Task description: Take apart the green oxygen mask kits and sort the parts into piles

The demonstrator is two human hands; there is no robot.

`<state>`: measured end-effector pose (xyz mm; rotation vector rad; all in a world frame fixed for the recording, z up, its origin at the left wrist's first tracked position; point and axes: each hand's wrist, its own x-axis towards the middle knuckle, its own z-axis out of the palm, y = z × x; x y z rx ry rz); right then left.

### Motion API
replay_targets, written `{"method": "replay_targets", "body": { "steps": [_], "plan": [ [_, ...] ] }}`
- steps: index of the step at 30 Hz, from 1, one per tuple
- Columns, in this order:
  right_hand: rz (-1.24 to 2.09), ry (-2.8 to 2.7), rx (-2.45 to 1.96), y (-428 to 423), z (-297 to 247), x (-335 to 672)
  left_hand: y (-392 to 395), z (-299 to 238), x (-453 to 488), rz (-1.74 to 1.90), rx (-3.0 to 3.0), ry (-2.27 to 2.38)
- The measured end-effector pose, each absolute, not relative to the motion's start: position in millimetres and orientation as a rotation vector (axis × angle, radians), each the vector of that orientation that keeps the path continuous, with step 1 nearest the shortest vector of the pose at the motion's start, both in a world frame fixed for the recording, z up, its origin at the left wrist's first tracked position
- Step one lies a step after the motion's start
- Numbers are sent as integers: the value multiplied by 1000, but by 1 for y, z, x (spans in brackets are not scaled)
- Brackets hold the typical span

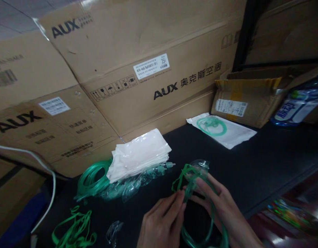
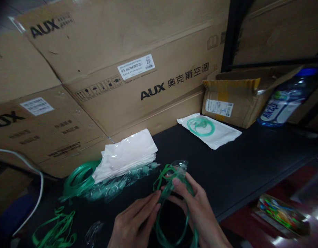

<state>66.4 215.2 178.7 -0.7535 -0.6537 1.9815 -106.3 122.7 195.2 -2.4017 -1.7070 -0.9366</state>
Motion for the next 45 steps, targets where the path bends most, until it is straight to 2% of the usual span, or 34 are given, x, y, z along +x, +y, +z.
{"method": "replay_targets", "body": {
  "steps": [3,5,8,15,21,29,45],
  "plan": [
    [1970,-628,-761,234,172,79,143,222,-116,-957,-2198,-1929],
    [1988,-639,-752,242,169,84,168,241,-121,-782,-2009,-2237],
    [2006,-691,-743,246,165,86,221,258,-124,-620,-1844,-2429],
    [1979,-644,-744,247,163,84,316,252,-130,-211,-1596,-2770],
    [1970,-663,-727,243,173,88,320,239,-142,-112,-1594,-2845],
    [1989,-733,-745,246,172,87,316,228,-166,-197,-1530,-2967],
    [2019,-827,-732,240,167,91,303,233,-140,-102,-1691,-2858]
  ]
}}
